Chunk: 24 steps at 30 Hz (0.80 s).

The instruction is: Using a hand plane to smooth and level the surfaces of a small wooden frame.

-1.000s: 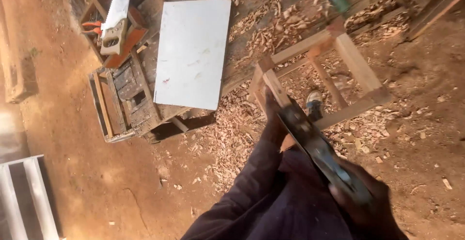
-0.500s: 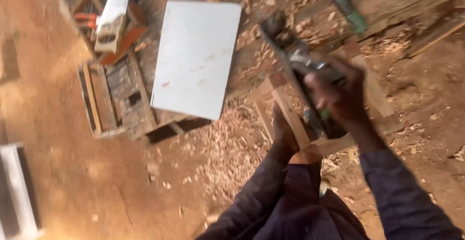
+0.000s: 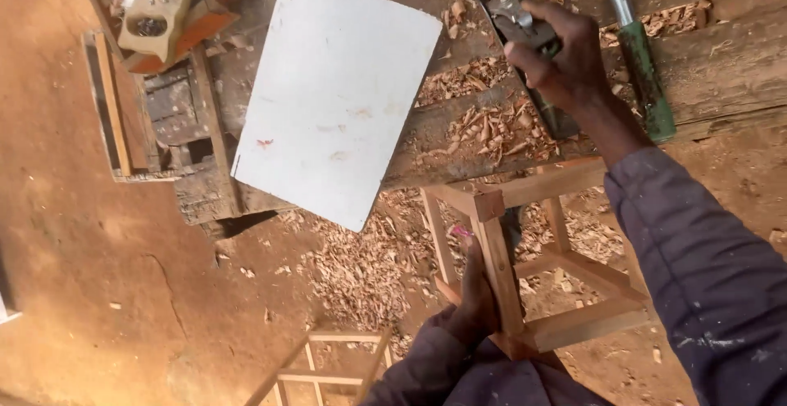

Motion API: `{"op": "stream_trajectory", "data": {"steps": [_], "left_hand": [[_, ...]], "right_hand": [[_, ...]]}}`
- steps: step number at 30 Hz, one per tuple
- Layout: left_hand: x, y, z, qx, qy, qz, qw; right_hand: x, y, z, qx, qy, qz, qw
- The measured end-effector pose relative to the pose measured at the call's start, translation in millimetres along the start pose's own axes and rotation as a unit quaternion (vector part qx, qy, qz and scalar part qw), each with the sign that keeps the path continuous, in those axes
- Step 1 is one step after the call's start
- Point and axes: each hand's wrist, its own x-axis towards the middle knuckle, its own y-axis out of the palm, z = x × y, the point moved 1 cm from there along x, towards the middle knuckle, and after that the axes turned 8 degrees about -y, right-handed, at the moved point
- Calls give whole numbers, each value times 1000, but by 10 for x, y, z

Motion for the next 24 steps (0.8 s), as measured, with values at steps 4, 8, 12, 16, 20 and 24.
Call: {"op": "stream_trajectory", "data": {"steps": [4, 8, 12, 16, 20, 24], "left_hand": [[-120, 284, -179, 99, 66, -68, 991], [49, -55, 44, 155, 20, -69, 985], [-304, 556, -288, 344, 146, -55, 926], [-246, -47, 400, 634, 393, 39, 664], [-839, 91, 140, 663, 208, -41, 718], [-1174, -496, 32, 608, 283, -281, 687]], "right_hand": [[-277, -315, 536, -155, 5, 63, 986], [-1088, -241, 951, -219, -25, -28, 975], [-1835, 395, 1280, -93, 399, 233, 882], [-2300, 278, 1247, -110, 352, 70, 927], [-2659, -91, 1474, -61, 249, 35, 966], [-3139, -281, 1735, -98, 167, 24, 981]]}}
